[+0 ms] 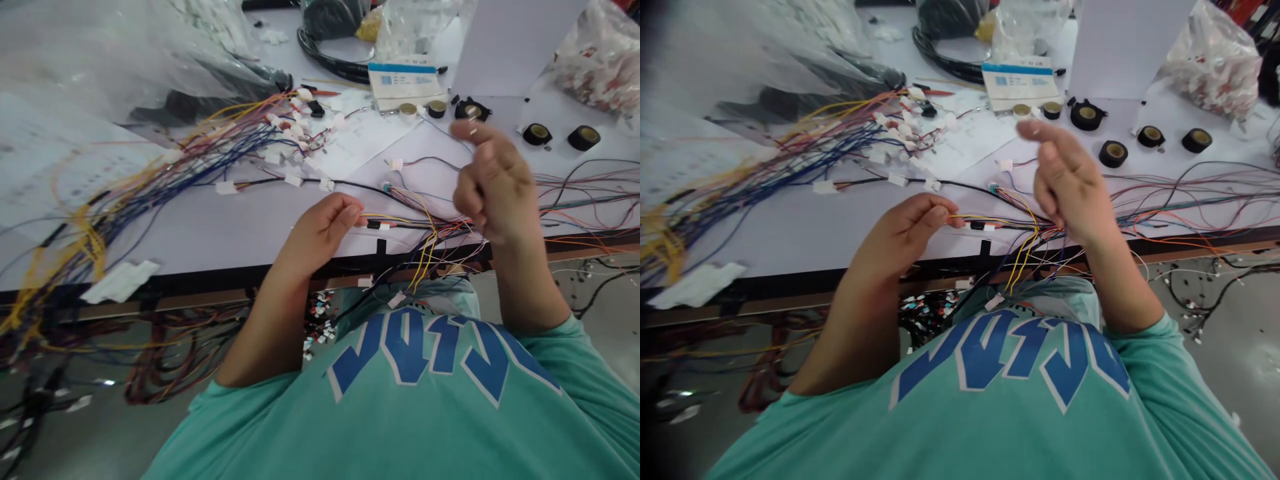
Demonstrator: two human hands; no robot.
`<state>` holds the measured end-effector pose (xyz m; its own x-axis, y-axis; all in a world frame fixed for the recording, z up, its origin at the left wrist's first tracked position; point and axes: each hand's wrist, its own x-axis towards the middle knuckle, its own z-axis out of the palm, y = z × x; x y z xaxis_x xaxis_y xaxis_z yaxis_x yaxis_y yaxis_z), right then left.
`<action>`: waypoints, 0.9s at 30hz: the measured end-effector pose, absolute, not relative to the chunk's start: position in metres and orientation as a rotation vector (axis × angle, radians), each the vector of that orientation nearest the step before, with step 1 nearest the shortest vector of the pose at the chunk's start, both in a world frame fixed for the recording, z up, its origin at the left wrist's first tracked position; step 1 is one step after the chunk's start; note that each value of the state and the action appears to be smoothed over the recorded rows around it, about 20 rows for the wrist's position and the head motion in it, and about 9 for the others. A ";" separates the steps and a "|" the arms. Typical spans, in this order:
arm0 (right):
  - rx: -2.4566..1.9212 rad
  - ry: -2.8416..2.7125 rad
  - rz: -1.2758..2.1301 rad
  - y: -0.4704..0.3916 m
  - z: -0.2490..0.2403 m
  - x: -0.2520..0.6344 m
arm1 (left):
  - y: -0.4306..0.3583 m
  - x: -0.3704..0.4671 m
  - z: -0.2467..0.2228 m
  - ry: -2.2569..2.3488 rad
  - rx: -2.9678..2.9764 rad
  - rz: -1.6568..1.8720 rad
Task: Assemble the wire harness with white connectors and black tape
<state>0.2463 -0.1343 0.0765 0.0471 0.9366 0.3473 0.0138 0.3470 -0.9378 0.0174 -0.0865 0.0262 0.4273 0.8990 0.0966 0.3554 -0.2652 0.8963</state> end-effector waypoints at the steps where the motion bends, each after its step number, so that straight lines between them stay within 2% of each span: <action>1: -1.029 -1.422 0.934 -0.136 0.073 0.240 | -0.086 0.020 0.028 1.061 1.754 0.824; 3: -1.120 -1.641 0.912 -0.138 0.065 0.230 | -0.085 0.027 0.029 1.025 1.574 0.873; 8: -1.239 -1.968 0.583 -0.140 0.044 0.215 | -0.091 0.044 0.023 0.958 1.183 0.907; 13: -1.370 -1.942 0.425 -0.146 0.034 0.208 | -0.100 0.049 0.021 0.878 1.047 0.855; 27: -1.393 -1.914 0.090 -0.152 0.027 0.201 | -0.106 0.048 0.017 0.713 1.006 0.842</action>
